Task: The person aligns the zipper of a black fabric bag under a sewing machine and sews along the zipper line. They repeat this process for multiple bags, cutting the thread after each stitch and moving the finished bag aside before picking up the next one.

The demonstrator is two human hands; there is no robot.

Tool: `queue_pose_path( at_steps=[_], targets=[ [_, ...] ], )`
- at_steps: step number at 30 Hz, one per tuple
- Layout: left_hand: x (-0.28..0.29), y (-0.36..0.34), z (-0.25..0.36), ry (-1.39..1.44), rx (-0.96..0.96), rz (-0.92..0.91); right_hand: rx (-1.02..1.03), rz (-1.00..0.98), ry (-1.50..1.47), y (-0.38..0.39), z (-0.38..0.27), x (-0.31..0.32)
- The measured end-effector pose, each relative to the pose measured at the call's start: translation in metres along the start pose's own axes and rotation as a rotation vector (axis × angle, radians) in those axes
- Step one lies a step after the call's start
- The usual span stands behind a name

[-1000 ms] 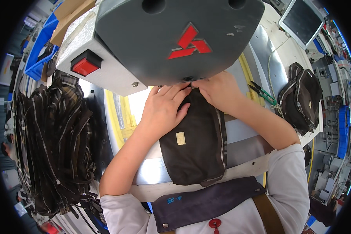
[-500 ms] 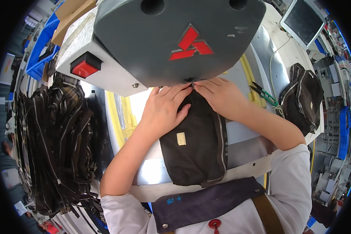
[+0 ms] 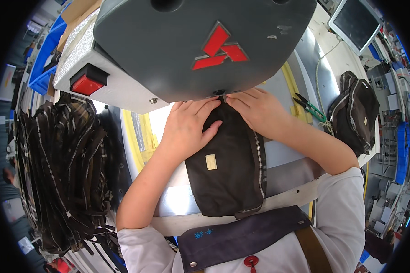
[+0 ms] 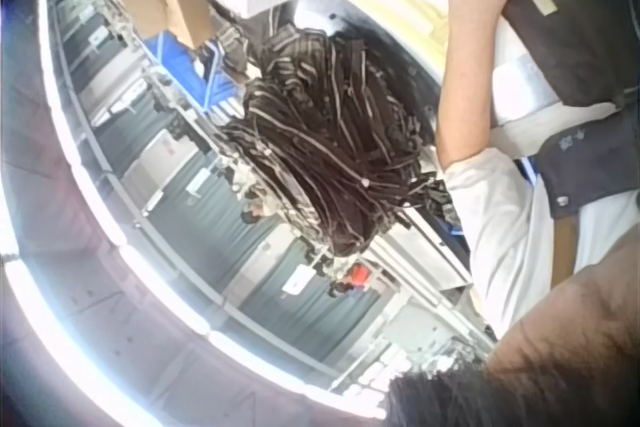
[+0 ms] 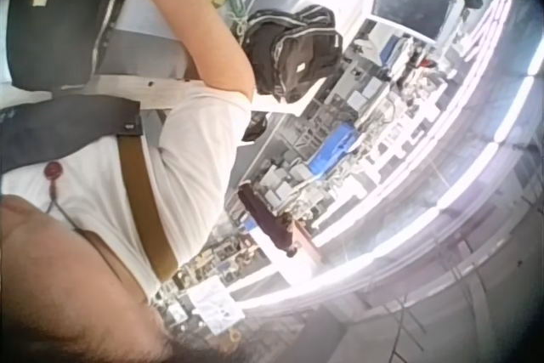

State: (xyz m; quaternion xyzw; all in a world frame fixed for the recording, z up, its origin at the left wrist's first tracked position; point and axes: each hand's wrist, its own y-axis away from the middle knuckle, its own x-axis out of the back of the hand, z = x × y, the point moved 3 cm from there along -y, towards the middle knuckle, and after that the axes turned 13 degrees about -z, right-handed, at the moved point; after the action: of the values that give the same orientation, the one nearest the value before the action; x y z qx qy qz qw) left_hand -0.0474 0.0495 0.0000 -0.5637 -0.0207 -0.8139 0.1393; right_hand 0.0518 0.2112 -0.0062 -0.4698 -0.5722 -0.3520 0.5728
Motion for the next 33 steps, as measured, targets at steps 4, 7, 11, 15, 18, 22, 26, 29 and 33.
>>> queue_pose_path(
  at_steps=[4, 7, 11, 15, 18, 22, 26, 29, 33],
  targets=[
    [0.000, -0.001, 0.000, -0.001, 0.000, -0.002, 0.001, 0.001, 0.006, 0.000, -0.001, 0.001],
    [0.002, -0.003, -0.002, -0.020, 0.015, -0.021, -0.019, -0.046, 0.023, -0.004, 0.001, 0.004],
    [0.001, -0.004, -0.003, -0.023, 0.012, -0.014, -0.010, -0.041, 0.022, -0.005, 0.003, 0.003],
    [0.004, -0.002, 0.001, -0.011, -0.007, -0.012, 0.012, -0.005, 0.035, -0.001, 0.000, 0.001],
    [0.003, -0.001, 0.001, -0.014, -0.010, -0.005, 0.008, 0.016, 0.020, -0.001, 0.001, -0.003],
    [0.004, -0.007, -0.002, -0.048, -0.009, 0.029, -0.009, 0.023, 0.010, -0.006, 0.009, -0.004],
    [0.002, -0.010, -0.008, -0.072, 0.013, 0.047, -0.044, -0.001, 0.043, -0.012, 0.011, 0.000],
    [0.002, -0.010, -0.010, -0.070, 0.028, 0.031, -0.036, 0.021, 0.057, -0.013, 0.011, 0.002],
    [0.001, -0.008, -0.006, -0.051, 0.015, 0.042, 0.012, 0.094, 0.022, -0.011, 0.010, 0.002]
  ],
)
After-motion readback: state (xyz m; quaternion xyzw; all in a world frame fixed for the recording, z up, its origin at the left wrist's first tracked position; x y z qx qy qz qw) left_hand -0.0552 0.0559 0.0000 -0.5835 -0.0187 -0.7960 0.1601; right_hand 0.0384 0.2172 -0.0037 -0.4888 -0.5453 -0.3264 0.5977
